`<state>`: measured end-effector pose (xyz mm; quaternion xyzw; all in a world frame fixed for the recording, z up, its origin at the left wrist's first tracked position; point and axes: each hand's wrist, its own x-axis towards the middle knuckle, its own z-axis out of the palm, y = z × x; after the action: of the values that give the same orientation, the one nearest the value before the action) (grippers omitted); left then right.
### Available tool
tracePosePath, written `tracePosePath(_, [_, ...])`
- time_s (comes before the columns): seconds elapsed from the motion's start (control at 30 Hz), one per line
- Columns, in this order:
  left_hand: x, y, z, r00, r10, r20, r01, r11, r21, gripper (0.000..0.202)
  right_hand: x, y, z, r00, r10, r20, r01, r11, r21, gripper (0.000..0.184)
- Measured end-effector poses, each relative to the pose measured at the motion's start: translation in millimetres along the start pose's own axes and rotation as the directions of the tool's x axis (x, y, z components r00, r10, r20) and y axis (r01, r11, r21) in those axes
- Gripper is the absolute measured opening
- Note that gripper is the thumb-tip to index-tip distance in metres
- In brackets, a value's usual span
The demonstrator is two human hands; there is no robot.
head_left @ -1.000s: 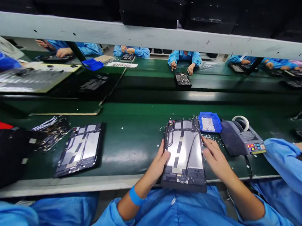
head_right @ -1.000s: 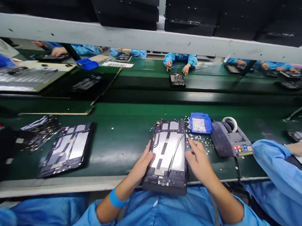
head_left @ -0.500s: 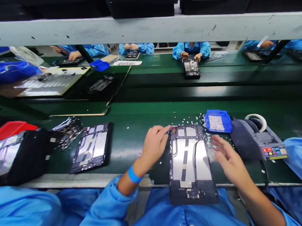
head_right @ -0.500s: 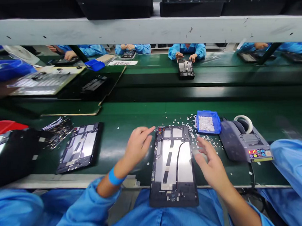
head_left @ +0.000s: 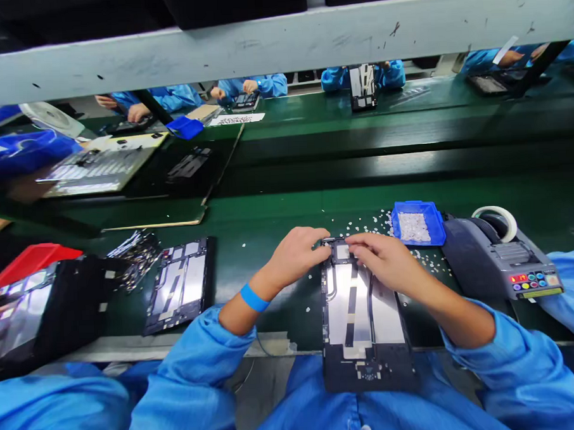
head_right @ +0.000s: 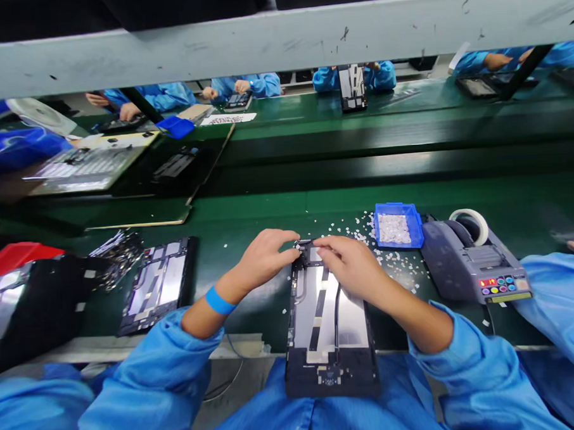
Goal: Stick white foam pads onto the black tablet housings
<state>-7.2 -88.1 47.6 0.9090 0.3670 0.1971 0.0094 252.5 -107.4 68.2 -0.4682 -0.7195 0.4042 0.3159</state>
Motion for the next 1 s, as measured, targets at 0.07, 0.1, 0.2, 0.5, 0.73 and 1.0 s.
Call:
tracePosePath(0.07, [-2.6, 3.2, 4.4, 0.998, -0.015, -0.064, 0.014, 1.0, -0.016, 0.032, 23.0, -6.7, 8.8, 0.988, 0.057, 0.146, -0.064, 0.997, 0.045, 0.028])
tracePosePath(0.1, [-3.6, 5.7, 7.0, 0.996, -0.036, -0.084, 0.033, 0.999, -0.033, 0.032, 32.4, -8.9, 13.1, 0.973, 0.098, 0.21, -0.117, 0.99, 0.077, 0.026])
tracePosePath(0.2, [-7.8, 16.8, 14.8, 0.968, -0.186, -0.169, 0.161, 0.975, -0.15, 0.025, 46.9, -9.2, 22.6, 0.939, 0.186, 0.289, -0.238, 0.958, 0.157, 0.016])
tracePosePath(0.5, [-12.8, 58.8, 23.4, 0.655, -0.754, 0.059, 0.518, 0.39, -0.761, 0.025, 29.5, -2.1, 33.0, 0.997, -0.047, 0.068, 0.039, 0.992, 0.118, 0.015])
tracePosePath(0.73, [-11.8, 59.6, 27.4, 0.573, -0.815, 0.088, 0.525, 0.283, -0.802, 0.018, 20.5, 5.2, 41.3, 0.966, -0.258, -0.01, 0.24, 0.911, -0.334, 0.012])
tracePosePath(1.0, [-23.7, 64.4, 29.1, 0.691, -0.697, -0.19, 0.536, 0.671, -0.513, 0.014, 16.5, 11.5, 41.3, 0.944, -0.326, 0.048, 0.317, 0.859, -0.402, 0.019])
